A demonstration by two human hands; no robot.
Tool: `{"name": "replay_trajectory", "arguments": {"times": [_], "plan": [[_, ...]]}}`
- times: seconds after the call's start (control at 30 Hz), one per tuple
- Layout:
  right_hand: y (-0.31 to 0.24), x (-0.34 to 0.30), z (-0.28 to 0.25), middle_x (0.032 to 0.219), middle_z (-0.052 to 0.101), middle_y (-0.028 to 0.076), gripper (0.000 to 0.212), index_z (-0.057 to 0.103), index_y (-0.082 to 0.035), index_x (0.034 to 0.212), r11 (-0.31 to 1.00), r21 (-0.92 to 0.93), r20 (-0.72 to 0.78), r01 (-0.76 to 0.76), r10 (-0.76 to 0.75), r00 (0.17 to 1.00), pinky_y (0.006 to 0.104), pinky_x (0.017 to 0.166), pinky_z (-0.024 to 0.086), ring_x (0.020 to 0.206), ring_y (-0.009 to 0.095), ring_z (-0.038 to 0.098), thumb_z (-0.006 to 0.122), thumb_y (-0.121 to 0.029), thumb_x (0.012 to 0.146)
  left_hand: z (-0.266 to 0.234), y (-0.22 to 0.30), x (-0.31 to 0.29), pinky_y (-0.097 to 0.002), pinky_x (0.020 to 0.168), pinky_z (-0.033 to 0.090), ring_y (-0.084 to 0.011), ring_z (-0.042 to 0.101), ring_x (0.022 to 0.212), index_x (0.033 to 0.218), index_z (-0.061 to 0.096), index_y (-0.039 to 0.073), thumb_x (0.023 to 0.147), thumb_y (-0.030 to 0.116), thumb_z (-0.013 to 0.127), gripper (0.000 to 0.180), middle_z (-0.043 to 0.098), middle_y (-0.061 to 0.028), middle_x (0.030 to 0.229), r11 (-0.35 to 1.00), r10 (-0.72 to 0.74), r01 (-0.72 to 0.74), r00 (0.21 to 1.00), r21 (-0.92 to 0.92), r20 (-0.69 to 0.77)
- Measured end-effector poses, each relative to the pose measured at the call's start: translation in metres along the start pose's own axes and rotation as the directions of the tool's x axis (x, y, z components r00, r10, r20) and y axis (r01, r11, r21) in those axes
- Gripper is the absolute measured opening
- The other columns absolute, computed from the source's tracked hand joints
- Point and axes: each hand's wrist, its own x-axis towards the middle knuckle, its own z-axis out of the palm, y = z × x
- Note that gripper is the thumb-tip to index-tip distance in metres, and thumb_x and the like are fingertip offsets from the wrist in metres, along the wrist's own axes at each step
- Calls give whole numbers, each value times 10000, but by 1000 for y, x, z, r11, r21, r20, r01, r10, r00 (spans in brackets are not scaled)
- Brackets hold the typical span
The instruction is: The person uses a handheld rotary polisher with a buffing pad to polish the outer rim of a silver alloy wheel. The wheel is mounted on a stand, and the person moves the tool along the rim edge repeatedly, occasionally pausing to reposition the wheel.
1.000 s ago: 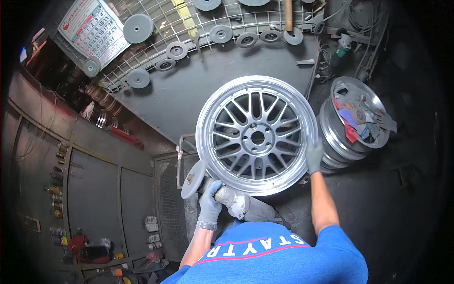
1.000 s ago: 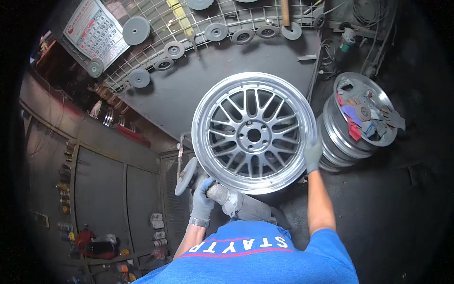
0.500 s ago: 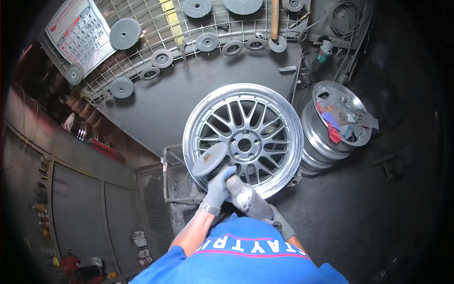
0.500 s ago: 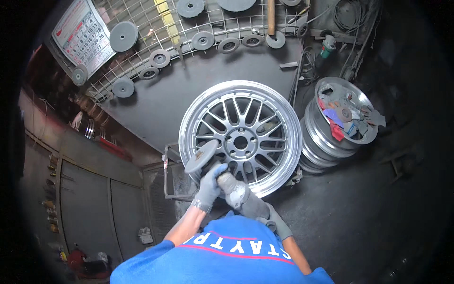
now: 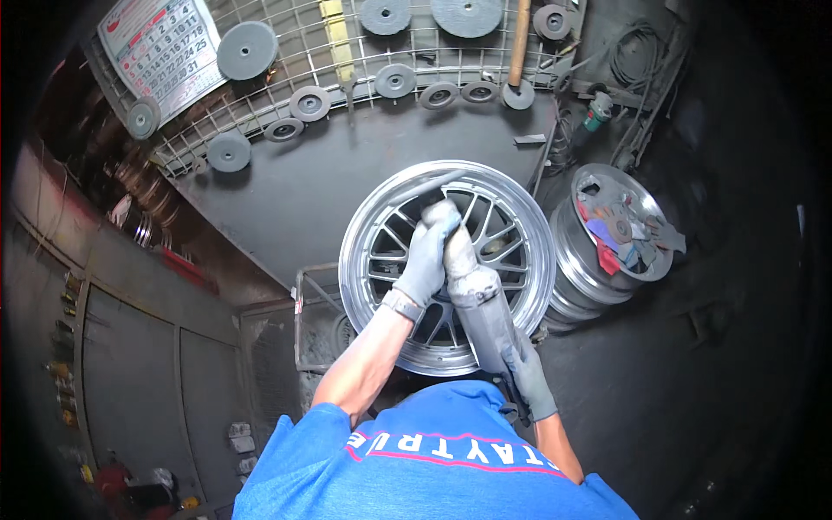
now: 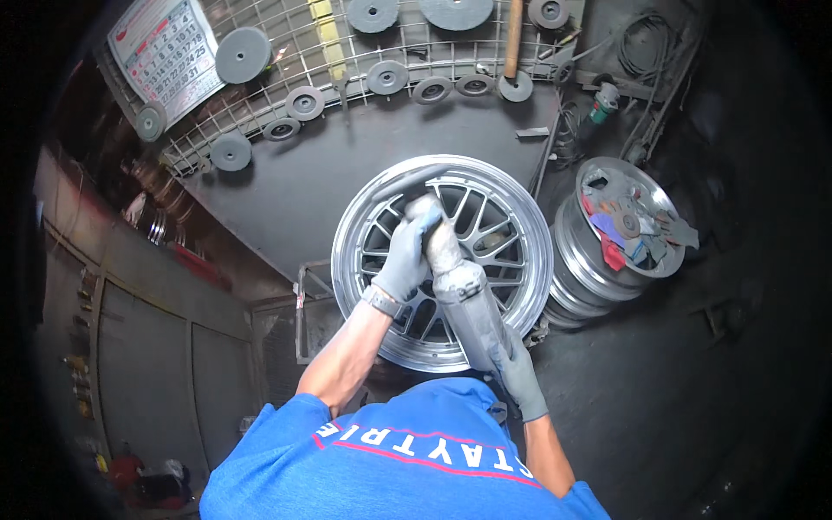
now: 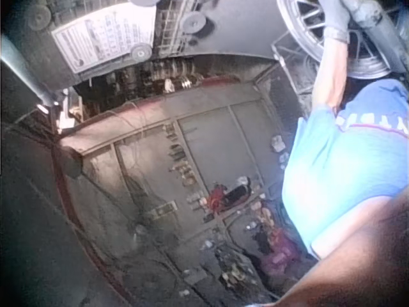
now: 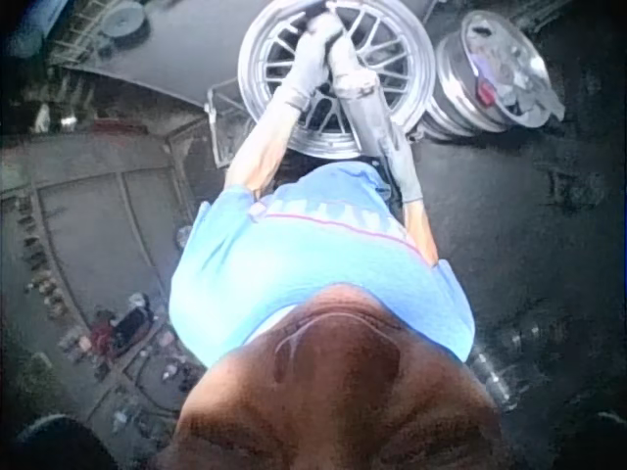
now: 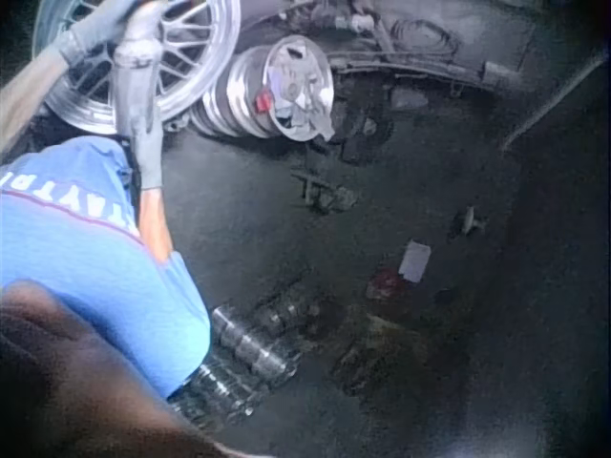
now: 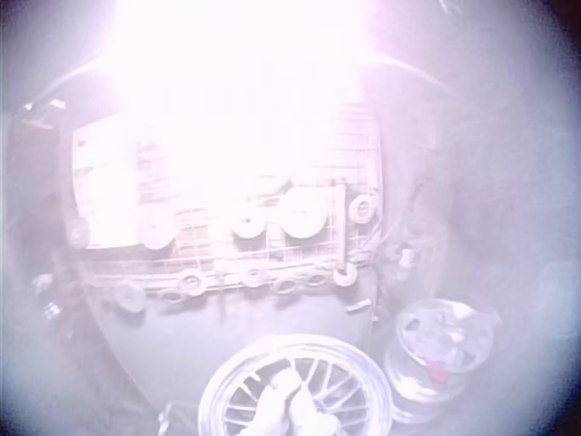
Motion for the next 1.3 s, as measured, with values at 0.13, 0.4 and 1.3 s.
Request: {"name": "replay_trajectory", "arguments": {"times": [0.13, 0.4, 1.3], "plan": [[7, 31, -4, 1538, 626, 150, 754, 475, 3, 1669, 998, -7, 26, 64, -63, 998, 306, 970, 586, 1293, 201, 646, 629, -515, 1144, 11, 22, 27, -341, 888, 627, -144, 716, 1010, 1312, 668, 64, 1080, 258, 767, 318, 721, -40, 1147, 993, -58, 58, 998, 104, -4], [1, 51, 17, 1567, 613, 182, 783, 499, 44, 1628, 994, 63, 73, 87, -92, 993, 392, 1227, 428, 1433, 258, 568, 628, -552, 1136, 0, 29, 30, -347, 885, 636, -149, 716, 1028, 1332, 650, 46, 1086, 297, 780, 375, 720, -54, 1164, 997, -24, 31, 996, 77, -85], [-14, 83, -24, 1609, 576, 239, 760, 472, 75, 1626, 945, -275, 191, 178, -128, 973, 425, 1267, 397, 1514, 312, 533, 703, -418, 1096, -32, 28, -13, -371, 1060, 567, -222, 721, 1191, 1420, 652, -27, 1171, 231, 636, 359, 745, -104, 1286, 899, 352, -305, 930, 315, -105]]}}
